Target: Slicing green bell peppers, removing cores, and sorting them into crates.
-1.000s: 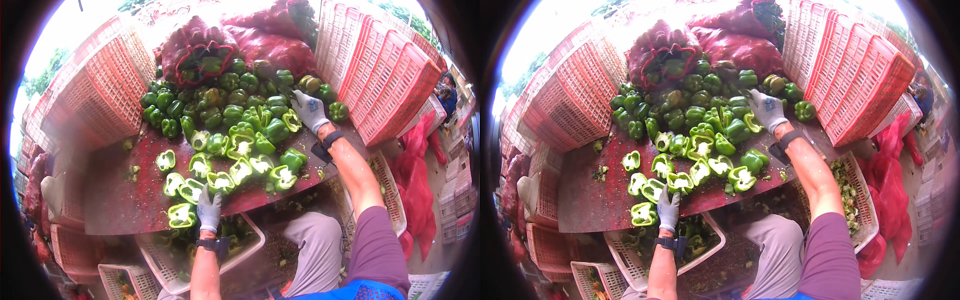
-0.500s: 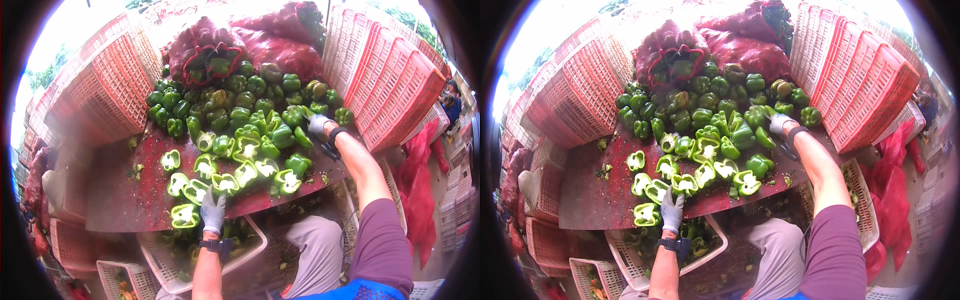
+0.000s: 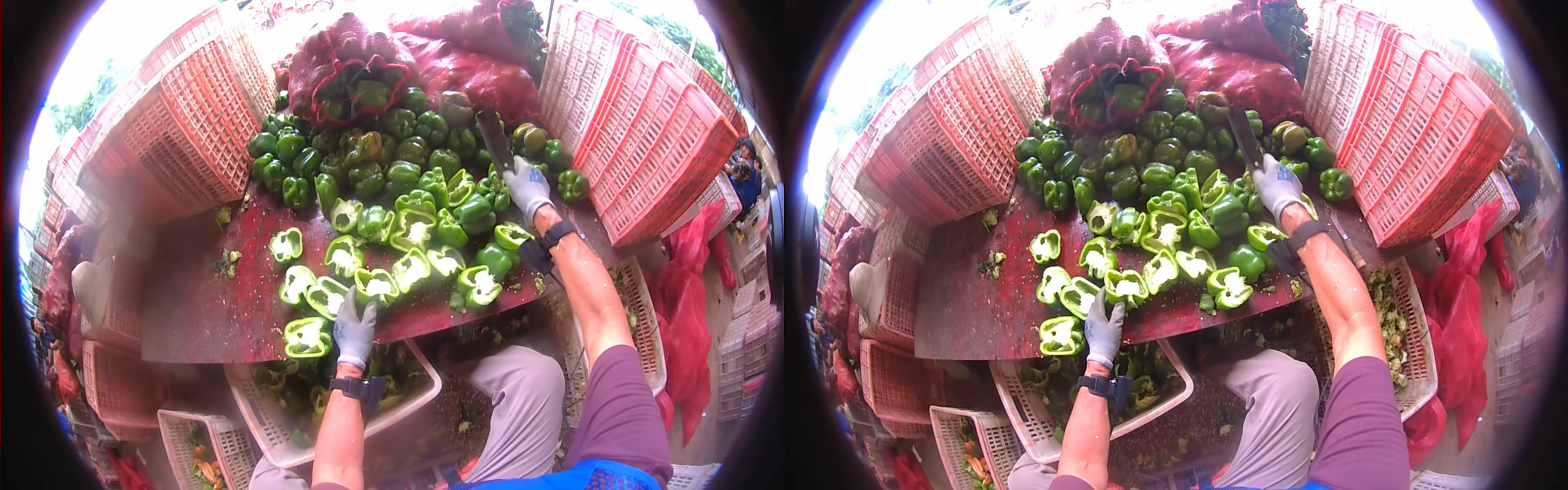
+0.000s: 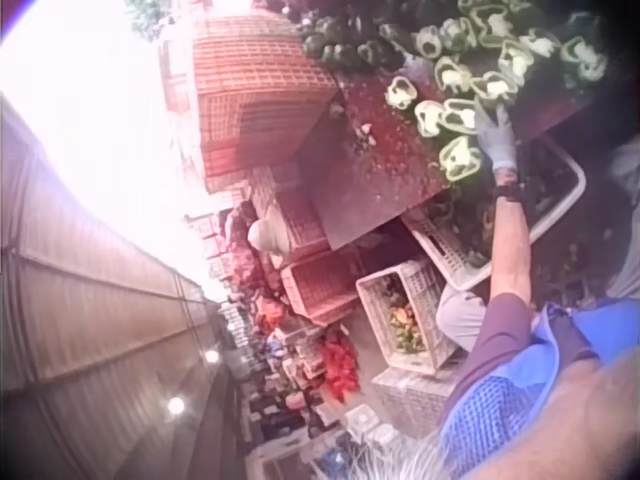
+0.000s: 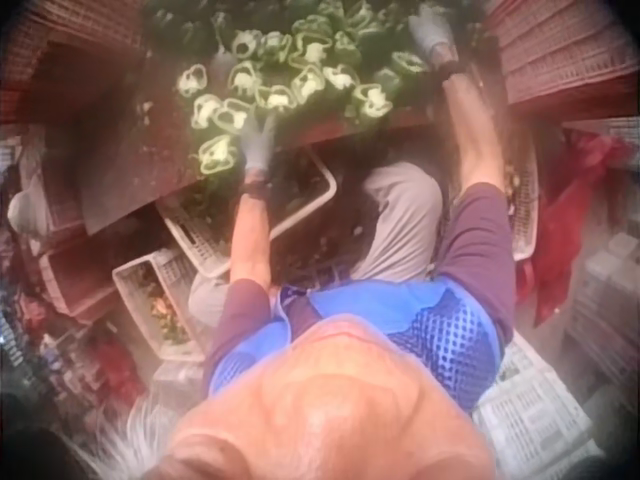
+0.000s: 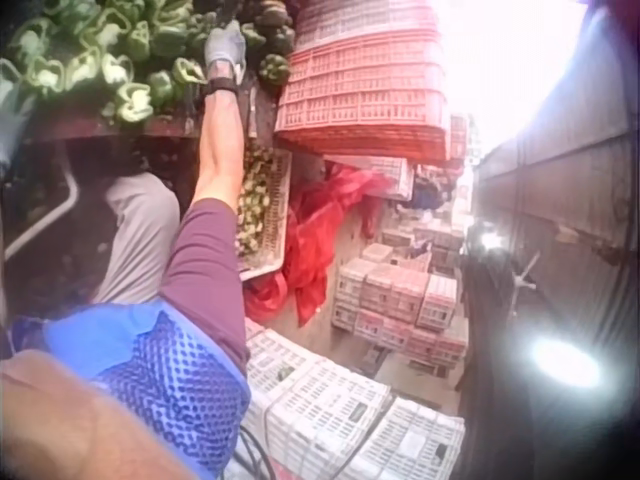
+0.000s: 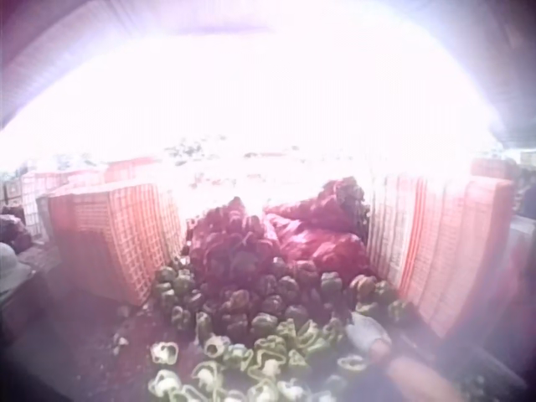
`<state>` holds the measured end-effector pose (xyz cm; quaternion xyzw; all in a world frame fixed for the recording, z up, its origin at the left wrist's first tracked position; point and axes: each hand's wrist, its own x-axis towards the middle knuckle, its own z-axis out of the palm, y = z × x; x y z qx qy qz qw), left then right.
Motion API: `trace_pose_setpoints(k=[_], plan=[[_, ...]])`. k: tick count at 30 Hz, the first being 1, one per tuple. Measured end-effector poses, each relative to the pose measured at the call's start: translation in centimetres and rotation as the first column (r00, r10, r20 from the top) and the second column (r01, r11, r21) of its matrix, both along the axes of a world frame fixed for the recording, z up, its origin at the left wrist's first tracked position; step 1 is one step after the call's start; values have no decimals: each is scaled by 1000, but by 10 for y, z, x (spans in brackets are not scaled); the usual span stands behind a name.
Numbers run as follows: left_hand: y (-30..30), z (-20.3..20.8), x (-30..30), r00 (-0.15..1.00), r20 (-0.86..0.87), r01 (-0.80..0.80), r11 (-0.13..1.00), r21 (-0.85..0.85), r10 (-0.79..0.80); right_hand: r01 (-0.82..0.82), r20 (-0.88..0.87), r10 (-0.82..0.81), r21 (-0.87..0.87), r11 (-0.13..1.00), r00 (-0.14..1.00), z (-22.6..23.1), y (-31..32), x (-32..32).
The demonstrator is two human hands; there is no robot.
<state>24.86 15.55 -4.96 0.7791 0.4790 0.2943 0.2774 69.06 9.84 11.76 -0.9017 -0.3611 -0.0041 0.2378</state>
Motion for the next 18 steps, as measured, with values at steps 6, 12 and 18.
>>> trace_pose_setpoints(k=[6, 12, 18], plan=[[0, 0, -7, 999, -10, -30, 999, 26, 31, -47, 30, 41, 272, 961, 999, 40, 67, -48], [-4, 2, 4, 1000, -18, -10, 1000, 12, 11, -197, -70, 187, -493, 847, 980, -54, 139, 4], [-1, 7, -7, 1000, -22, -20, 1000, -16, 20, -207, -161, 155, -398, 894, 975, -27, 117, -15]])
